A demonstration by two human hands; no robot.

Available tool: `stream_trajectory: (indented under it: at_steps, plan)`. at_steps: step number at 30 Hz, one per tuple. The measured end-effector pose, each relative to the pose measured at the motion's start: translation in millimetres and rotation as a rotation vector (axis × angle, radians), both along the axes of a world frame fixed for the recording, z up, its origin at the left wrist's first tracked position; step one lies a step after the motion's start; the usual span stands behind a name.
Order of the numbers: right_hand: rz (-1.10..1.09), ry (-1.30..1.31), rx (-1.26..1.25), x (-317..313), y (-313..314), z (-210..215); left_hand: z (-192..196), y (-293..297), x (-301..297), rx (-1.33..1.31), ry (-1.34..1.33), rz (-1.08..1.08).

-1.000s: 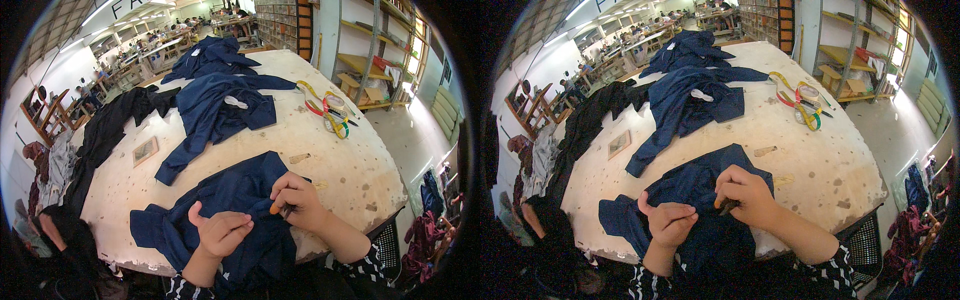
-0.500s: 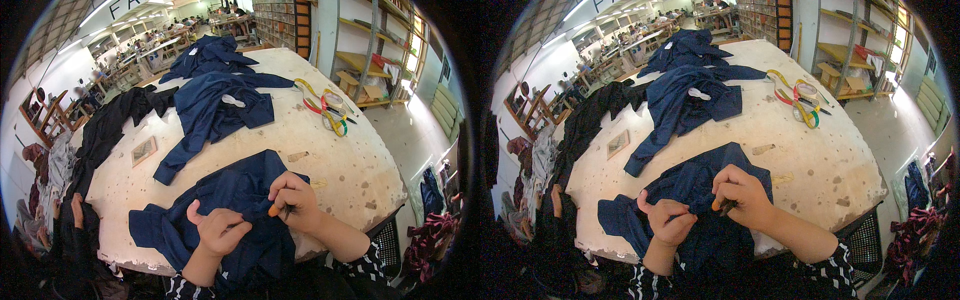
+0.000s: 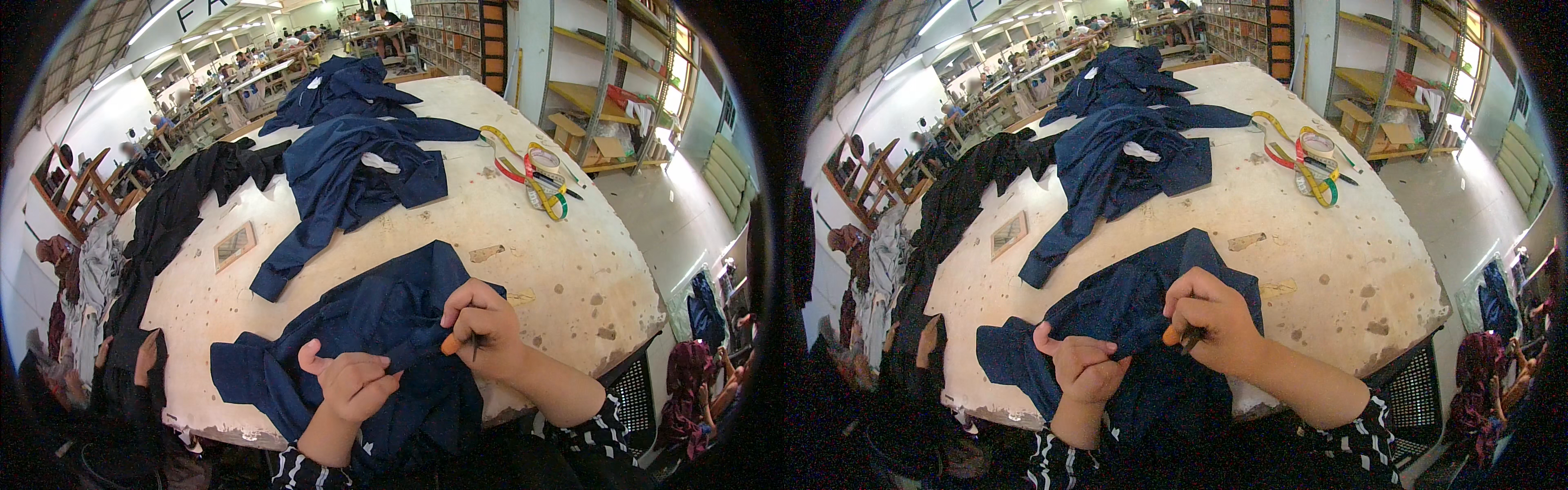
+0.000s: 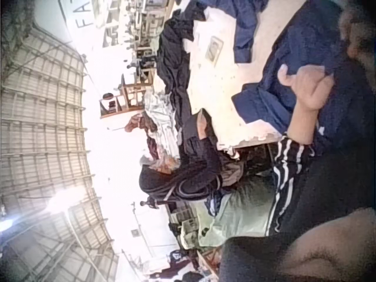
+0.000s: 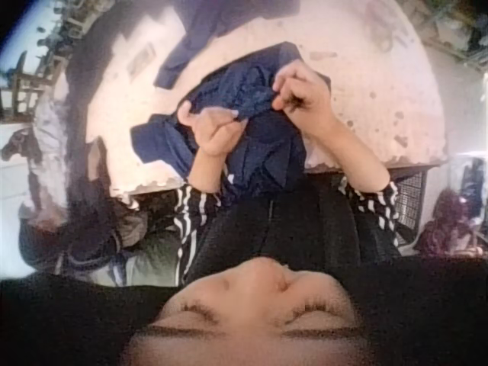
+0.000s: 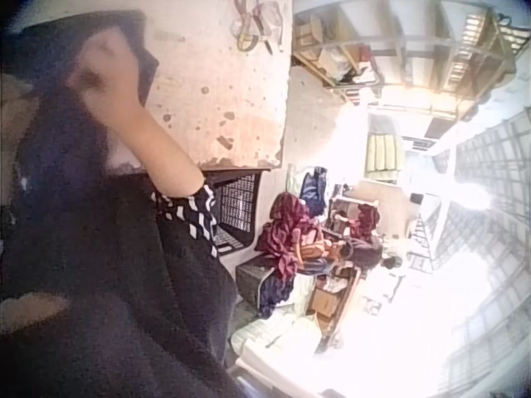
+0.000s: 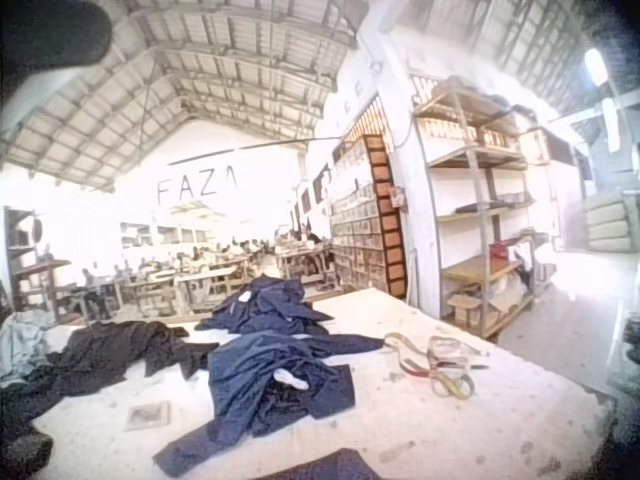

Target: The person uses a small blade to trim loose threads from a dark blue garment on a worktable. The person repeatedly snips threads and adjusts the fabric, then briefly handles a roll of tape before resuming trimming.

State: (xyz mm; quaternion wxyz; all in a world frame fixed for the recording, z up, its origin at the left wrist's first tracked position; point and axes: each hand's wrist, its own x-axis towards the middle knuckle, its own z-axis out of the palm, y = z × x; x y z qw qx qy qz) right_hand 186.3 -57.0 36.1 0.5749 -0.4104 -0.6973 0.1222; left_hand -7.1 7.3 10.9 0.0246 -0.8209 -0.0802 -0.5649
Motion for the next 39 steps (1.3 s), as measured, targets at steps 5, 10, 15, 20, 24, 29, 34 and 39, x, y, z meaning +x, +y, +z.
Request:
stream_trajectory:
  at_steps: [5, 10, 15, 20, 24, 29, 34, 39]
  plan:
    - [0.008, 0.05, -0.004, -1.9, -4.2, 2.9, 6.0, -1.3, 2.1, -0.19, 0.029, 0.025]
    - [0.216, 0.501, -0.626, 0.3, 1.3, 14.3, 5.3, 10.8, 10.1, -0.864, 0.005, -0.316]
    - [0.296, 0.468, -0.736, 6.1, 3.0, 11.5, 4.5, 0.0, 10.9, -1.348, -0.081, -0.496]
    - [0.221, 0.377, -0.762, 5.2, 2.6, 8.1, 6.5, 0.3, 15.4, -1.143, 0.01, -0.414]
    - [0.19, 0.409, -0.747, 4.4, 3.2, 6.9, 9.2, -2.6, 17.0, -1.205, 0.042, -0.355]
    - [0.097, 0.263, -0.688, 1.2, 3.4, 8.4, 1.5, 1.8, 12.2, -1.181, 0.132, -0.364]
    - [0.255, 0.481, -0.66, -10.9, 14.4, -13.3, -8.2, 2.7, 28.1, -1.007, -0.145, -0.607]
    - [0.28, 0.51, -0.603, -16.8, 26.5, -38.8, -13.7, 6.0, 26.7, -0.944, -0.18, -0.546]
